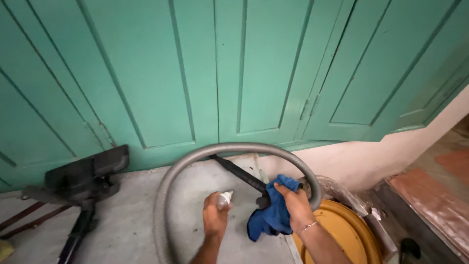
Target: The person wipes various disassembled vacuum cleaner parts with a blue cloth. They clean the flexible hose, a small white plastic cap, the main body of the vacuum, and the long extension wand, wiping each component thoroughly before placing it down.
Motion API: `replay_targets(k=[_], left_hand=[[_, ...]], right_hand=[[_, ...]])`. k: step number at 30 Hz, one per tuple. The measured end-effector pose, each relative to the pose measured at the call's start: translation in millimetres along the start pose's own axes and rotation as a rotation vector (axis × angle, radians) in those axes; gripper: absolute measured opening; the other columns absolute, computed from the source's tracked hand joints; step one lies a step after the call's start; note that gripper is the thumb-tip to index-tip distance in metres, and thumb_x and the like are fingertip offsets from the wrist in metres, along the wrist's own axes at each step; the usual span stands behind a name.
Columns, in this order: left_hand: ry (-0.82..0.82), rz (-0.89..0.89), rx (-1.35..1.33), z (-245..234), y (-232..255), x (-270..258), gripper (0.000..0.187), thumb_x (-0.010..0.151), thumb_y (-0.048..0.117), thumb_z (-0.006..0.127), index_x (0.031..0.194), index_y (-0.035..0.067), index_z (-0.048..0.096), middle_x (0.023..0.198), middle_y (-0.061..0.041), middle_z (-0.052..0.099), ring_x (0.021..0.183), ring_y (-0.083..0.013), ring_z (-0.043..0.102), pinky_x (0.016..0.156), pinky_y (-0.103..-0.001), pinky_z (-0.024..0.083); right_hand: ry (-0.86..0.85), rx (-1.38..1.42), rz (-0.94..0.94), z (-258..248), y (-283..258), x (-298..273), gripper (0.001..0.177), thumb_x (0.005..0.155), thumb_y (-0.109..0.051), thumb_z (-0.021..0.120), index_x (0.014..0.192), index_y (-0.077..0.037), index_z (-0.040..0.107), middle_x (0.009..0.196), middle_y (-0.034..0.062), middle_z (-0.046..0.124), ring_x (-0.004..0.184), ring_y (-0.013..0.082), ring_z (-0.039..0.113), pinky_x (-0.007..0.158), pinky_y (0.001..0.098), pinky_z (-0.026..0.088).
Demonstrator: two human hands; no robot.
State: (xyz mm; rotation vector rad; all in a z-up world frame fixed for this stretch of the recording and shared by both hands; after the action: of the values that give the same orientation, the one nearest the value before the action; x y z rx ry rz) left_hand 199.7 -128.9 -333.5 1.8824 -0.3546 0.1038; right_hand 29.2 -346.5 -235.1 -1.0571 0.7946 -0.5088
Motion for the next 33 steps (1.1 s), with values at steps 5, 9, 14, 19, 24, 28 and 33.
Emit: replay_targets(k=[5,9,14,19,24,28,33], left_hand=[[-0.081,-0.176,0.052,14.3,16.5,-8.6,0.060,0.076,0.005,0.082,0.130,0.008,0.057,0.135,-0.015,0.058,0.112,-0.0369,0.065,0.090,-0.042,0.058],[-0.061,-0.066,0.104,13.2,29.7,-9.6,0.082,0.065,0.005,0.091,0.136,0.008,0.049,0.137,-0.017,0.052,0.120,-0.0395,0.058,0.099,-0.042,0.052],[-0.151,-0.237,0.153,-5.5,22.5,-10.6,0.096,0.069,0.003,0.087,0.150,0.014,0.037,0.148,-0.013,0.045,0.129,-0.0352,0.054,0.105,-0.039,0.051],[-0.068,-0.174,0.205,-62.8,23.9,-5.9,0.089,0.071,0.010,0.088,0.149,0.011,0.044,0.147,-0.014,0.048,0.134,-0.0336,0.050,0.111,-0.040,0.043],[0.231,-0.123,0.213,-182.8,-3.1,0.2,0.052,0.084,0.011,0.076,0.131,0.003,0.057,0.135,-0.018,0.058,0.129,-0.0374,0.053,0.108,-0.043,0.043],[0.544,-0.070,0.290,-309.0,-24.9,-19.9,0.039,0.088,0.002,0.063,0.126,0.004,0.062,0.128,-0.018,0.063,0.125,-0.0374,0.057,0.109,-0.043,0.045],[0.547,-0.278,0.694,-451.8,-48.7,-54.8,0.057,0.073,0.004,0.070,0.128,0.007,0.059,0.130,-0.015,0.061,0.129,-0.0364,0.050,0.111,-0.046,0.039]], right_hand=[[0.013,-0.040,0.042,-11.5,3.3,-2.2,0.019,0.087,-0.012,0.074,0.097,0.004,0.073,0.092,0.0102,0.074,0.082,0.0210,0.069,0.074,0.0348,0.054],[-0.008,-0.045,0.055,-4.7,3.6,-6.1,0.018,0.086,-0.012,0.074,0.096,0.004,0.073,0.091,0.0097,0.074,0.082,0.0206,0.068,0.073,0.0352,0.054],[-0.061,-0.066,0.030,15.1,4.6,-13.5,0.018,0.086,-0.012,0.073,0.096,0.003,0.073,0.091,0.0098,0.074,0.082,0.0210,0.069,0.072,0.0355,0.054],[-0.138,-0.004,0.016,63.1,12.8,-31.7,0.015,0.086,-0.009,0.073,0.099,-0.002,0.070,0.091,0.0071,0.072,0.082,0.0209,0.067,0.074,0.0353,0.054],[-0.449,-0.039,0.128,161.0,18.5,-84.7,0.017,0.082,-0.005,0.073,0.098,-0.004,0.065,0.091,0.0079,0.069,0.083,0.0233,0.066,0.071,0.0396,0.054],[-0.729,-0.036,0.104,251.0,48.1,-142.3,0.020,0.079,0.002,0.068,0.099,0.000,0.067,0.095,0.0070,0.070,0.088,0.0188,0.067,0.077,0.0349,0.055],[-0.771,-0.088,0.121,323.0,103.9,-191.4,0.024,0.079,0.004,0.063,0.102,0.001,0.069,0.095,0.0062,0.071,0.087,0.0177,0.067,0.078,0.0327,0.055]])
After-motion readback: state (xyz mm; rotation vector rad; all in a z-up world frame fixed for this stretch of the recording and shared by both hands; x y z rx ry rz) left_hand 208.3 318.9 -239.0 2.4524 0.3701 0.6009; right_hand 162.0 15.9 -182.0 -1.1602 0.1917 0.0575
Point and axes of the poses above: each hand's wrist, its own x-axis towards the middle knuckle, its own z-axis out of the palm, y = z × x, the point moved 9 cm from there along x, towards the middle knuckle
